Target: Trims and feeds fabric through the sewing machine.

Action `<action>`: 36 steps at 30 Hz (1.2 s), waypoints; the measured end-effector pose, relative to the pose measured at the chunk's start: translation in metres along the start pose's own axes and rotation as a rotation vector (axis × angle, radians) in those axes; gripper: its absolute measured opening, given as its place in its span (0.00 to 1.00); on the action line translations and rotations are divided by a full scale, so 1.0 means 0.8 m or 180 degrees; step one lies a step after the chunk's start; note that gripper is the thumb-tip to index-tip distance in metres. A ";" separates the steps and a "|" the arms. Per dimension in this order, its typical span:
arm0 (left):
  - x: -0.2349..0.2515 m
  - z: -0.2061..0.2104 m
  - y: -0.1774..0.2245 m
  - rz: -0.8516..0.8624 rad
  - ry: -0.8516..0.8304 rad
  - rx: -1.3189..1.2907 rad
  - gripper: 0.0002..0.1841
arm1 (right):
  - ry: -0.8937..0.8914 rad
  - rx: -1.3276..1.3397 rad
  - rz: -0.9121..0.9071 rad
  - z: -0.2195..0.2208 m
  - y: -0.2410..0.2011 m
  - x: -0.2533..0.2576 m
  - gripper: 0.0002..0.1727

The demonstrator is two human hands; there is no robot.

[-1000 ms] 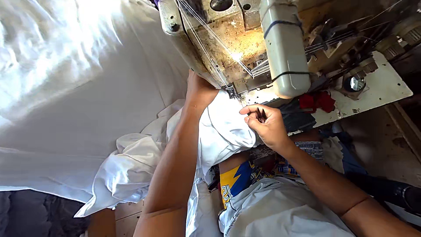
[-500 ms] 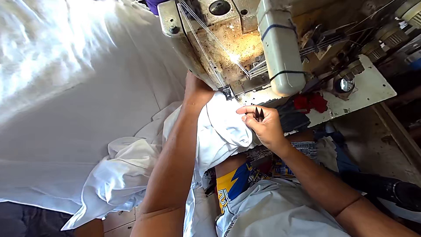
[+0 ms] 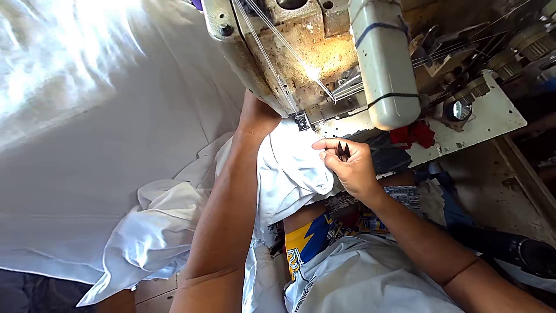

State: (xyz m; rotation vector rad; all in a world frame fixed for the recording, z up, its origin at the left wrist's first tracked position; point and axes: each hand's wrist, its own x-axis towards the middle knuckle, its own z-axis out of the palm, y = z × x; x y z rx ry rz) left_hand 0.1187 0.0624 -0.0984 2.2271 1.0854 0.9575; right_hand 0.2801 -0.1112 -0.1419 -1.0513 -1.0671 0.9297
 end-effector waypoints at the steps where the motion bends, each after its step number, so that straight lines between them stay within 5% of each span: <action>1: 0.001 -0.001 0.002 0.0005 -0.0010 0.0043 0.30 | -0.0007 0.0011 0.0009 0.001 0.000 0.000 0.13; 19: -0.002 0.005 -0.006 -0.0047 0.0036 0.0714 0.31 | 0.0004 -0.0084 0.0001 -0.001 0.001 -0.001 0.12; 24: -0.084 -0.010 0.054 0.0095 0.0953 0.0789 0.15 | -0.0189 -0.0149 -0.0052 -0.009 -0.005 0.002 0.10; 26: -0.137 -0.008 0.066 0.0523 0.0589 0.0503 0.08 | -0.0269 -0.0109 -0.0056 -0.011 -0.010 0.004 0.09; 28: -0.182 -0.006 0.069 0.0389 -0.0426 0.0691 0.17 | -0.0344 -0.0152 -0.0052 -0.012 -0.017 0.005 0.09; 30: -0.215 -0.015 0.066 0.0133 -0.0760 0.1289 0.25 | -0.0450 -0.0147 -0.0060 -0.010 -0.023 0.009 0.09; 36: -0.245 -0.120 0.109 -0.0026 -0.0003 0.1324 0.19 | -0.0710 -0.1288 -0.0802 -0.015 -0.023 0.045 0.13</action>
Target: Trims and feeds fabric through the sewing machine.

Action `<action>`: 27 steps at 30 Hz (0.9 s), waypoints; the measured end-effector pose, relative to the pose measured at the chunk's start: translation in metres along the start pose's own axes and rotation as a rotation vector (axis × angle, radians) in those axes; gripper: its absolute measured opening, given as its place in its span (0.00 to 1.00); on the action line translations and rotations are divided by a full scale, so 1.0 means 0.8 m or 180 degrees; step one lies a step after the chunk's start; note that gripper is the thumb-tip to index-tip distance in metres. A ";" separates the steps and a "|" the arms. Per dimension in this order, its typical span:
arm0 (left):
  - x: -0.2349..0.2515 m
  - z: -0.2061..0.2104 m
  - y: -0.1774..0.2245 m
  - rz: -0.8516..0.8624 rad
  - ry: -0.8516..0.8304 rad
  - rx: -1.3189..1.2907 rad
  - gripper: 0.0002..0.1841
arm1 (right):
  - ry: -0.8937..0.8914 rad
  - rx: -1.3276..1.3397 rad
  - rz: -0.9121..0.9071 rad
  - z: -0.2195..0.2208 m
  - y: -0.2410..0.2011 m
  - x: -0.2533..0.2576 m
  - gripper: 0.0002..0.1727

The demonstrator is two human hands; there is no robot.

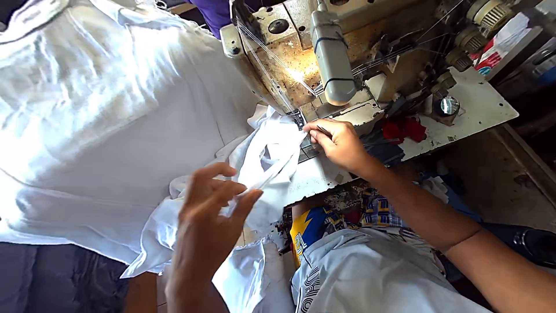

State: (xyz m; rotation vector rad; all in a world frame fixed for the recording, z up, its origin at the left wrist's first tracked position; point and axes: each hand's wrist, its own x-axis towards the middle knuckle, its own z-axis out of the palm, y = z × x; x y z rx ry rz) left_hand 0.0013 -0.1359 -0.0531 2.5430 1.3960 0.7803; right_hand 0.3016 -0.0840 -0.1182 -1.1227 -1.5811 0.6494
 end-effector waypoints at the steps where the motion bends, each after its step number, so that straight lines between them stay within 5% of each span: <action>1: 0.001 -0.013 0.006 0.0096 0.0175 -0.0093 0.18 | 0.0021 -0.0192 -0.0223 -0.001 0.003 0.006 0.14; 6: 0.020 -0.011 0.036 0.0833 0.0524 -0.0873 0.13 | -0.0758 0.0167 -0.1089 -0.003 0.009 0.021 0.09; 11: 0.029 0.050 0.048 0.0961 0.0703 -0.1440 0.11 | -0.1030 0.0430 -0.0983 -0.021 -0.020 -0.035 0.06; 17: 0.037 0.160 0.012 0.1164 0.0507 0.0073 0.34 | -0.0324 0.0672 -0.0250 -0.010 0.003 -0.103 0.05; 19: 0.043 0.182 -0.012 0.1230 0.0653 0.0545 0.31 | -0.0167 0.0794 -0.0089 -0.007 0.008 -0.110 0.05; 23: 0.058 0.161 -0.014 0.1495 0.0847 0.0462 0.09 | -0.0060 0.1007 0.0214 -0.007 0.009 -0.115 0.05; 27: 0.069 0.128 0.005 0.1638 0.0310 0.0393 0.08 | -0.0043 0.1232 0.0361 -0.008 0.007 -0.115 0.05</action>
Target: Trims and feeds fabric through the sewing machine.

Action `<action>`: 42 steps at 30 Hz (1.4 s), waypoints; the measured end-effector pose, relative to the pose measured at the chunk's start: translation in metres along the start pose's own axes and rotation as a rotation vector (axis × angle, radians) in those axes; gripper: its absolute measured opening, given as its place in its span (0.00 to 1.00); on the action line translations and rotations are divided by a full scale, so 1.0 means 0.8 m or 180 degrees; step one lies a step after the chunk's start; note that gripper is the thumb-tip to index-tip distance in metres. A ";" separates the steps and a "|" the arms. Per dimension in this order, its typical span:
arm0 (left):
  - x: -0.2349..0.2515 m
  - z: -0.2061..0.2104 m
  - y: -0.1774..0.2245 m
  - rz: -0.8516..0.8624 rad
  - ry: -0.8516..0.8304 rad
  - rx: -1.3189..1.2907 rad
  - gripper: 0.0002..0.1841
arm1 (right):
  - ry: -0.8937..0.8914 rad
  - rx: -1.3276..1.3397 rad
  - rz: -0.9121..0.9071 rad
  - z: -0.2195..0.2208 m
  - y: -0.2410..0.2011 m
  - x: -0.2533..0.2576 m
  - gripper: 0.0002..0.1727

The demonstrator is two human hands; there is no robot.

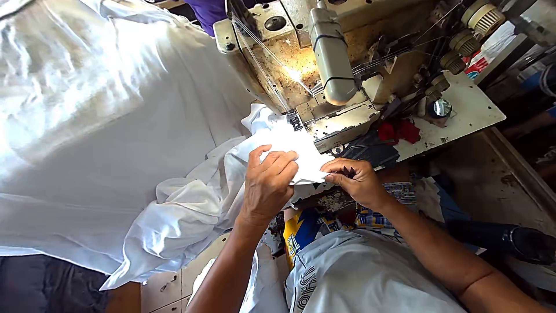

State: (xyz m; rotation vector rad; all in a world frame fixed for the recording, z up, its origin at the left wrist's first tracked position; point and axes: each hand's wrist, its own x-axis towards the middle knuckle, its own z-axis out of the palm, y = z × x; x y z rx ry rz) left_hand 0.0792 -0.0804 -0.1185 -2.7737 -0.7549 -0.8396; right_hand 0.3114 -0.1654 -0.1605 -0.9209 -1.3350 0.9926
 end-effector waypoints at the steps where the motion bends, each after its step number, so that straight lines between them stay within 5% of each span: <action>1: 0.002 -0.005 0.001 -0.0013 -0.0118 -0.0030 0.09 | 0.0007 0.0037 0.0007 0.000 0.000 0.000 0.05; 12: 0.024 -0.019 -0.013 -0.0019 -0.0452 0.0156 0.08 | 0.0168 0.0149 0.0209 0.001 0.006 0.020 0.05; 25: 0.027 -0.031 -0.041 -0.0395 -0.0796 -0.0076 0.09 | 0.0076 -0.0084 -0.0325 0.014 0.006 0.059 0.07; 30: 0.025 0.001 0.006 -0.0498 -0.0104 -0.0142 0.24 | 0.0059 0.0007 -0.0554 0.014 -0.004 0.063 0.07; 33: 0.019 0.037 0.013 -0.0449 0.0501 -0.0053 0.20 | 0.0027 0.0009 -0.0628 0.015 -0.005 0.063 0.08; 42: 0.011 0.019 -0.032 -0.0086 0.0294 -0.0116 0.13 | 0.0155 0.0270 -0.0378 0.012 0.019 0.047 0.07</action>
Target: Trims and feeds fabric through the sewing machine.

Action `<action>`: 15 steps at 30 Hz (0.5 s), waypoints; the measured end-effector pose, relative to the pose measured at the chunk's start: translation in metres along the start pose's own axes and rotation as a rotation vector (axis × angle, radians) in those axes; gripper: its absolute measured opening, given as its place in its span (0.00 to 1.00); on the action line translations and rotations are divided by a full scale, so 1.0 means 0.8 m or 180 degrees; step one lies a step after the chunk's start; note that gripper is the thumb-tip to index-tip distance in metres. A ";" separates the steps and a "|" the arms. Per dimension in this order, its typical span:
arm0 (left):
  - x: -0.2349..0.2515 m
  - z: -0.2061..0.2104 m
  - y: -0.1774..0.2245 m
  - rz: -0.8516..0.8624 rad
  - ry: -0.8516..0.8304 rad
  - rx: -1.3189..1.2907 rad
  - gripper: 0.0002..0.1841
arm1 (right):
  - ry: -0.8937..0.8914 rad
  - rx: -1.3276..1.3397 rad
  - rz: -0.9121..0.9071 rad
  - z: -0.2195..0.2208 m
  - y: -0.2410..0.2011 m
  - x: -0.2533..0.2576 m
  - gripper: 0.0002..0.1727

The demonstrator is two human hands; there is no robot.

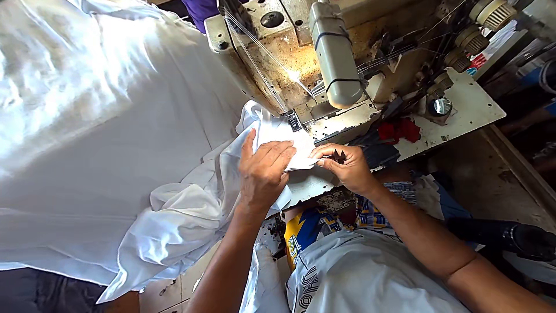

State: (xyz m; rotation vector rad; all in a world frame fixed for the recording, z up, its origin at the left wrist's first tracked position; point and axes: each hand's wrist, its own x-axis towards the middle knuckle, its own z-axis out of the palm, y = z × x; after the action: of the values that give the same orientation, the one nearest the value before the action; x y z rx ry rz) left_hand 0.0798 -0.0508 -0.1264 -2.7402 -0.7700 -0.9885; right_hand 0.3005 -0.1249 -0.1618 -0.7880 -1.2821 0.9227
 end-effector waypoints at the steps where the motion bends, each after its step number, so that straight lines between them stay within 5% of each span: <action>1: 0.001 -0.004 -0.001 0.0031 -0.0053 0.0005 0.13 | 0.0013 0.0002 0.0004 0.000 0.001 -0.001 0.07; 15: 0.020 -0.022 -0.024 -0.0077 -0.0607 0.0005 0.14 | 0.0093 -0.0055 -0.0007 0.007 0.003 0.026 0.07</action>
State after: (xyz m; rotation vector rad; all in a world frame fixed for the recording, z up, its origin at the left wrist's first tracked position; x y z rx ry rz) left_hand 0.0706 -0.0322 -0.1033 -2.8601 -0.8325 -0.7373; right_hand 0.2957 -0.1057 -0.1541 -0.8107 -1.2665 0.8965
